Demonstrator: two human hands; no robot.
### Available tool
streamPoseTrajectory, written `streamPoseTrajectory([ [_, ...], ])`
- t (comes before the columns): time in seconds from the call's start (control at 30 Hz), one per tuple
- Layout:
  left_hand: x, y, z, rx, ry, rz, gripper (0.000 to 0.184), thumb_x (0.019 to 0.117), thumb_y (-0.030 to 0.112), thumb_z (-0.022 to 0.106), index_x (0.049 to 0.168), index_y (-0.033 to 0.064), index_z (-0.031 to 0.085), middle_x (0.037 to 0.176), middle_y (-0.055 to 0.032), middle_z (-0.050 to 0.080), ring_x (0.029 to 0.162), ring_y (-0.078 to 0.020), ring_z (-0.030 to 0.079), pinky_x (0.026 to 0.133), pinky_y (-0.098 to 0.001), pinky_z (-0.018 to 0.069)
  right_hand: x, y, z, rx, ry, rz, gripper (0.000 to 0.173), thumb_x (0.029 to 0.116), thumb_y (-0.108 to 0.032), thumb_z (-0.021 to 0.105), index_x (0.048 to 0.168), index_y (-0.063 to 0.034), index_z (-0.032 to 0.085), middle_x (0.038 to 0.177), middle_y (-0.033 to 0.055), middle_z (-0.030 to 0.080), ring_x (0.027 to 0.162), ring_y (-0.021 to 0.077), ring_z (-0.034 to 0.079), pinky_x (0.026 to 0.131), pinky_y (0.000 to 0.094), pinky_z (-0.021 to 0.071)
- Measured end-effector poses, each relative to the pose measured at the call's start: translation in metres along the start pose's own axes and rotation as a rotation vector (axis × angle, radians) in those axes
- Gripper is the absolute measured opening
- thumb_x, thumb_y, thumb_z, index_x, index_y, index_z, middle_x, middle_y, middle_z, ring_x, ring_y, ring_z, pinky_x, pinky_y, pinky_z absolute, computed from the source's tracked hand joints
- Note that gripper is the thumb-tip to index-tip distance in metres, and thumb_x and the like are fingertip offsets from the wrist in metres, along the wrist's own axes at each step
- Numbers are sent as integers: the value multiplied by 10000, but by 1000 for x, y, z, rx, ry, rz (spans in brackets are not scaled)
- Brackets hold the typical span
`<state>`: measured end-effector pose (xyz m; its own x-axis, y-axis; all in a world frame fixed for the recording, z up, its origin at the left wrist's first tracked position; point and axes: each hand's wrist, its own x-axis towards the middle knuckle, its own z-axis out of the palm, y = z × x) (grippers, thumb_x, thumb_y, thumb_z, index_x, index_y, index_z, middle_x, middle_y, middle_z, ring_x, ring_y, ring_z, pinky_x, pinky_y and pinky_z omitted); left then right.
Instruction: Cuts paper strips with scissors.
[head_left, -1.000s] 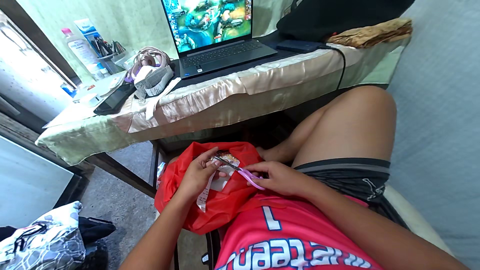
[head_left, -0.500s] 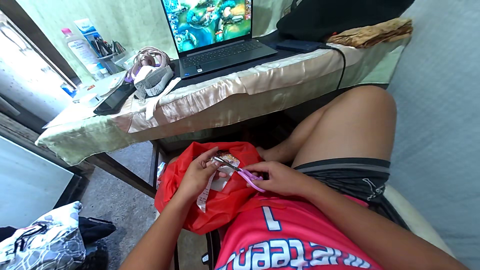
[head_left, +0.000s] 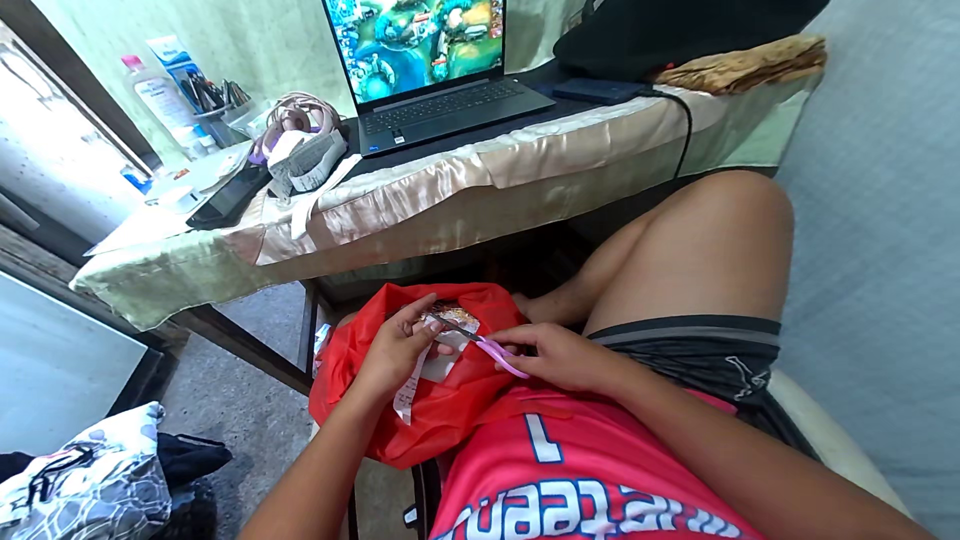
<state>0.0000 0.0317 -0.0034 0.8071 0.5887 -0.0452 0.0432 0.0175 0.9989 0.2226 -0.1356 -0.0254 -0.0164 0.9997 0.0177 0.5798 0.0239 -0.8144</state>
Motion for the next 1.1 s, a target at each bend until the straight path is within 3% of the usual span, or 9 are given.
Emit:
streamPoseTrajectory([
  [0.3, 0, 0, 0, -6, -13, 6, 495, 1050, 35, 534, 1532, 22, 418, 1162, -177, 713, 823, -245, 735, 768, -354, 631, -1, -2, 1, 52, -13, -18, 402, 974, -338, 686, 1336, -162, 666, 1081, -17, 719, 916, 31, 667, 840, 243, 564],
  [0.9, 0, 1, 1, 12, -5, 22, 513, 1048, 49, 548, 1541, 21, 404, 1183, -182, 701, 830, -253, 738, 777, -367, 639, 0, 0, -2, -7, -4, -1, 330, 1020, -280, 633, 1328, -170, 677, 1024, -22, 729, 877, 32, 671, 832, 248, 565],
  [1.1, -1, 3, 1, -6, 0, 8, 530, 1048, 31, 536, 1555, 31, 378, 1188, -189, 703, 862, -262, 743, 798, -374, 638, 0, -2, -1, 31, -16, 0, 369, 997, -305, 655, 1338, -164, 661, 1055, -15, 726, 890, 39, 674, 826, 253, 567],
])
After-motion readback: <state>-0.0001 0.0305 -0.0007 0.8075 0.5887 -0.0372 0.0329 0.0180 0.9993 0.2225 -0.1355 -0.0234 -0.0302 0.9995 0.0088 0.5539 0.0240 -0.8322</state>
